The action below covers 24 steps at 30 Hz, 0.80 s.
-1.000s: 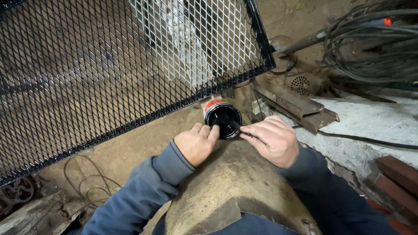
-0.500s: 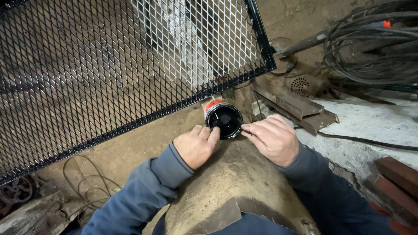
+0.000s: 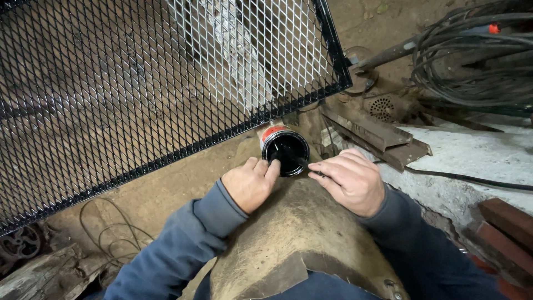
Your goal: Painting a metal mesh structure with black paint using a small roller.
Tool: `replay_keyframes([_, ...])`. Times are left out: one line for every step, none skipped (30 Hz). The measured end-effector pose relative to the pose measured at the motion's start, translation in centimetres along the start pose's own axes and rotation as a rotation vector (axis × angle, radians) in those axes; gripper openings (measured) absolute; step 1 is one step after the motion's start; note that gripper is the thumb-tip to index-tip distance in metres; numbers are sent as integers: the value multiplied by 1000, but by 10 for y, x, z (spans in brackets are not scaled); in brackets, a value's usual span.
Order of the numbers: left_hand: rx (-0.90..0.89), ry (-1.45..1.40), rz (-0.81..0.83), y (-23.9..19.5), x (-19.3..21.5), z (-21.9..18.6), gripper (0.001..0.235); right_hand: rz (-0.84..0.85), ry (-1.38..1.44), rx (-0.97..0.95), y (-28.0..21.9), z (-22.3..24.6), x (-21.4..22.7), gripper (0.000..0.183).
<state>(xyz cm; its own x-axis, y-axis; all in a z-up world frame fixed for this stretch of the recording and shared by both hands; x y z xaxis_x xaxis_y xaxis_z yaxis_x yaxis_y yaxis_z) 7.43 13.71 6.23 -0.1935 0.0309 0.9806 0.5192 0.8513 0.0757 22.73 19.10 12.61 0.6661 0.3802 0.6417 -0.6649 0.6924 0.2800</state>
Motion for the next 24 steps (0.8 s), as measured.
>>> replay_keyframes([-4,14,-6,0,-2,0,38,2,0,-9,-1,-2,-2,18])
replay_keyframes([-8,28,-13,0,-4,0,39,5,0,-17,-2,-4,-3,18])
replay_keyframes([-9,28,-12,0,-5,1,39,4,0,-18,-1,-5,-4,18])
replay_keyframes([-6,24,-5,0,-7,1,38,7,-3,-19,-1,-5,-5,18])
replay_keyframes([-2,20,2,0,-9,1,38,11,-4,-19,-1,-6,-6,18])
replay_keyframes([-2,20,3,1,-9,1,38,11,-4,-20,-1,-6,-6,18])
replay_keyframes([5,18,-1,1,-9,2,38,9,2,-17,-1,-7,-6,18])
replay_keyframes([12,16,-5,1,-8,3,39,8,7,-13,-1,-7,-7,18])
replay_keyframes([11,16,-5,2,-8,3,39,7,7,-13,-1,-7,-6,18])
replay_keyframes([12,16,13,2,-10,3,38,8,11,-9,0,-6,-6,18])
replay_keyframes([13,14,31,3,-11,4,38,9,16,-5,0,-6,-6,18])
replay_keyframes([13,14,31,3,-11,4,38,9,16,-5,-1,-5,-4,18])
replay_keyframes([11,11,30,2,-10,4,38,6,7,-5,-1,-4,-2,18])
replay_keyframes([9,8,30,2,-9,4,38,2,-2,-5,-1,-3,0,18])
replay_keyframes([9,8,30,2,-8,3,38,2,-2,-5,-1,-2,2,18])
replay_keyframes([6,21,22,1,-7,3,39,-15,-20,-8,-1,-2,5,18])
replay_keyframes([2,35,13,1,-5,3,39,-32,-39,-12,-1,-1,9,18])
replay_keyframes([2,35,13,1,-4,2,39,-32,-40,-12,0,-3,8,18])
replay_keyframes([-6,32,16,1,-4,1,39,-15,-52,-6,0,-5,6,18])
replay_keyframes([-14,28,20,0,-4,0,39,3,-64,-1,0,-6,4,19])
replay_keyframes([-12,30,19,1,-3,0,39,3,-64,1,-1,-5,3,19])
replay_keyframes([-9,25,32,1,-3,1,38,2,-48,1,-1,-5,3,18])
replay_keyframes([-4,18,47,0,-4,0,37,5,-31,-2,-3,-4,3,17])
replay_keyframes([-1,16,48,-1,-3,-1,37,8,-29,-2,-4,-3,2,17])
Point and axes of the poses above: each hand's wrist, its own y-axis towards the middle knuckle, its own x-axis out of the back of the hand, z = x × y, the point moved 8 cm from there along y, towards the middle knuckle, and after that the axes turned 10 degrees about y, right-handed, at the moved point
